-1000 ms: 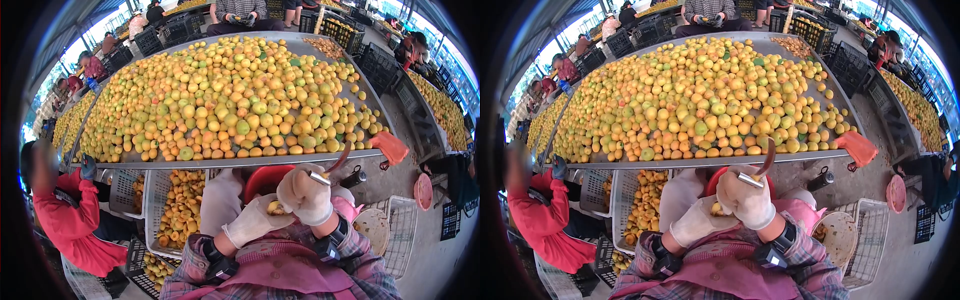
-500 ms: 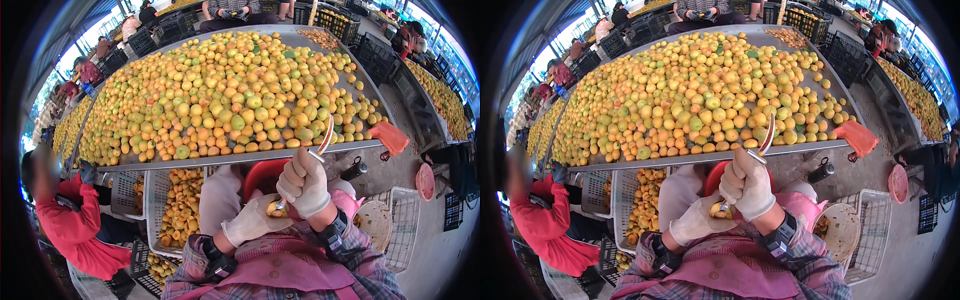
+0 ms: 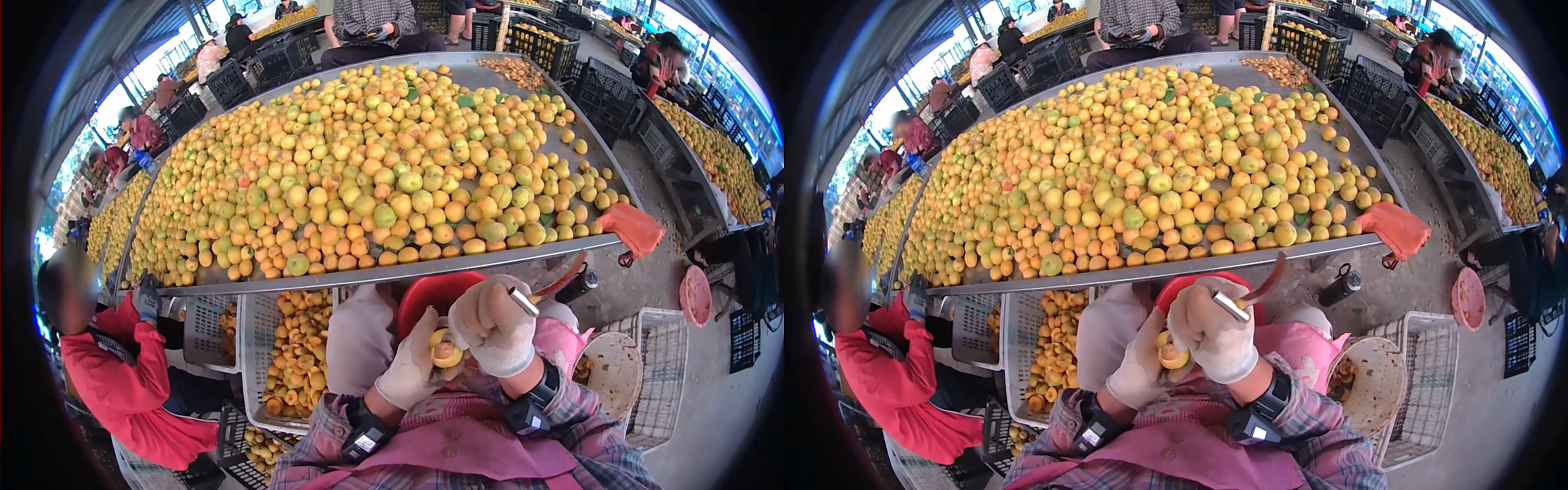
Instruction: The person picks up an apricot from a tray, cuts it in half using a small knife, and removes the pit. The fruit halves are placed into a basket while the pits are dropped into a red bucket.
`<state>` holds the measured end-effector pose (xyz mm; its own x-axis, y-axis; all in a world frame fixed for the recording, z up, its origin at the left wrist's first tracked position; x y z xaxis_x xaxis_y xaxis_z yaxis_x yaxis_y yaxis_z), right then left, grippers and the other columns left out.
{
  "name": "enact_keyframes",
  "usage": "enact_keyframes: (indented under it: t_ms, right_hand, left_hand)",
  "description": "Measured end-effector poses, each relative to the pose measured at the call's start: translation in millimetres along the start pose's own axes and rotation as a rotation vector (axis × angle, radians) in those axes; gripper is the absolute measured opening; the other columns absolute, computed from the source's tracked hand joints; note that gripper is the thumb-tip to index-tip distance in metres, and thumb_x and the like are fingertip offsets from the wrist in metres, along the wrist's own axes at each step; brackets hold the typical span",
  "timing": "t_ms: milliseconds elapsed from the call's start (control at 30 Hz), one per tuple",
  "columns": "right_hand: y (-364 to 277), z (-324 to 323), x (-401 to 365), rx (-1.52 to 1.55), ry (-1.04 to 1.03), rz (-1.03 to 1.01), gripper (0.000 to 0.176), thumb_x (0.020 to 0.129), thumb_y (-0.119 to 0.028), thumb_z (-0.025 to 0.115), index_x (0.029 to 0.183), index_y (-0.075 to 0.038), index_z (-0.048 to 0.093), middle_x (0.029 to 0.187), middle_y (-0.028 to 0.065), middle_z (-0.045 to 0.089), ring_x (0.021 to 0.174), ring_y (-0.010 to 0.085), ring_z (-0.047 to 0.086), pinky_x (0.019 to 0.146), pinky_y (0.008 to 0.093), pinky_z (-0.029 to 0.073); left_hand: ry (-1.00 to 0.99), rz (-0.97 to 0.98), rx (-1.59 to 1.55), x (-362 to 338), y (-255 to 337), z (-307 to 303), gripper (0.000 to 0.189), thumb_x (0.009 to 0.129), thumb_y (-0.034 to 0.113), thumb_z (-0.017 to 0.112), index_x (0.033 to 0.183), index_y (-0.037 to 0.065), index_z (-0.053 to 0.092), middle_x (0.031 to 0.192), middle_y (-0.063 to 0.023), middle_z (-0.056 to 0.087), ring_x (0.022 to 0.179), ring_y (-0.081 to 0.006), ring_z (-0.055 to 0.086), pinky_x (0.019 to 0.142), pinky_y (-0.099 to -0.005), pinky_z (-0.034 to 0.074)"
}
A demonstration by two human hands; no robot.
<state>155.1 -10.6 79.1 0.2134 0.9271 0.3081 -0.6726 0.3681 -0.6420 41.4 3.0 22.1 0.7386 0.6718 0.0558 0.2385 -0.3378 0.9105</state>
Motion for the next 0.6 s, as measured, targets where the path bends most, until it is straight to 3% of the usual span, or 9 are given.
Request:
enact_keyframes:
  t_ms: [100,167,267,367,400,467,533,567,600]
  right_hand:
    - [-8,8,0,-0.392,0.012,0.013,0.050,0.095,-0.033,0.060,0.056,-0.009,0.039,0.051,0.0028,0.040,0.041,0.0141,0.035,0.041,0.0278,0.030]
    - [0,4,-1,-0.392,0.029,0.067,0.050,0.093,-0.031,0.061,0.055,-0.009,0.039,0.051,0.0031,0.041,0.042,0.0149,0.037,0.041,0.0277,0.030]
    - [20,-13,-4,-0.351,0.018,0.137,0.036,0.087,-0.016,0.062,0.058,-0.008,0.043,0.054,0.0034,0.045,0.046,0.0170,0.041,0.042,0.0284,0.032]
    - [14,13,-9,-1.258,-0.306,-0.389,0.020,0.079,0.003,0.058,0.068,-0.005,0.043,0.070,0.0038,0.052,0.053,0.0158,0.046,0.047,0.0291,0.036]
    - [15,14,-11,-1.257,-0.306,-0.388,0.020,0.079,0.003,0.058,0.068,-0.005,0.043,0.070,0.0038,0.052,0.053,0.0158,0.046,0.047,0.0291,0.036]
    - [20,-16,-10,-0.586,0.007,-0.049,0.026,0.081,0.004,0.057,0.066,-0.005,0.038,0.067,0.0034,0.049,0.052,0.0142,0.044,0.046,0.0295,0.035]
    - [11,-14,-4,-0.824,-0.077,0.004,0.011,0.081,-0.001,0.055,0.073,-0.007,0.050,0.065,0.0027,0.050,0.056,0.0162,0.051,0.051,0.0268,0.039]
    - [9,-13,0,-0.386,-0.057,0.013,0.016,0.084,-0.002,0.053,0.070,-0.008,0.045,0.061,0.0017,0.045,0.052,0.0143,0.045,0.048,0.0269,0.035]
    - [9,-12,3,0.053,-0.038,0.023,0.023,0.087,-0.003,0.050,0.067,-0.009,0.041,0.058,0.0007,0.041,0.048,0.0124,0.038,0.046,0.0270,0.032]
  left_hand:
    - [-0.020,0.008,0.079,-4,-15,4,0.073,0.073,0.012,0.079,0.130,-0.004,0.036,0.120,-0.0214,0.056,0.104,-0.0408,0.058,0.088,-0.0421,0.049]
    - [0.098,0.258,0.307,-9,-10,2,0.080,0.075,0.020,0.078,0.135,-0.007,0.033,0.124,-0.0241,0.053,0.109,-0.0404,0.055,0.094,-0.0429,0.045]
    - [0.096,0.379,0.612,-11,-11,7,0.082,0.079,0.028,0.074,0.138,-0.009,0.032,0.128,-0.0248,0.050,0.111,-0.0390,0.053,0.098,-0.0414,0.042]
    - [-0.003,0.376,1.050,-6,-37,18,0.078,0.080,0.031,0.072,0.136,-0.010,0.034,0.130,-0.0244,0.049,0.115,-0.0371,0.051,0.100,-0.0397,0.040]
    - [-0.004,0.375,1.050,-8,-38,18,0.078,0.080,0.031,0.072,0.136,-0.010,0.034,0.130,-0.0244,0.049,0.115,-0.0371,0.051,0.100,-0.0397,0.040]
    - [0.093,0.366,0.521,-1,11,-7,0.060,0.088,0.026,0.063,0.133,-0.006,0.039,0.117,-0.0185,0.055,0.102,-0.0277,0.058,0.089,-0.0337,0.047]
    - [-0.044,0.178,0.221,6,15,-14,0.054,0.091,0.027,0.061,0.130,-0.004,0.041,0.108,-0.0140,0.056,0.093,-0.0221,0.058,0.082,-0.0300,0.048]
    - [-0.178,-0.008,-0.076,9,8,-9,0.049,0.094,0.029,0.058,0.128,-0.002,0.042,0.099,-0.0095,0.056,0.084,-0.0164,0.058,0.074,-0.0264,0.049]
    - [-0.179,0.002,-0.072,9,11,-8,0.049,0.094,0.029,0.058,0.128,-0.002,0.042,0.099,-0.0095,0.056,0.084,-0.0164,0.058,0.074,-0.0264,0.049]
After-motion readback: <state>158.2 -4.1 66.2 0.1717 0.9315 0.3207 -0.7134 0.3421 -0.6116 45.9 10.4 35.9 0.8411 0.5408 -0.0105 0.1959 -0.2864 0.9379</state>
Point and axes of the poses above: each hand's wrist, its own x-axis towards the middle knuckle, its own z-axis out of the palm, y = z × x, the point moved 7 cm from there along x, towards the middle knuckle
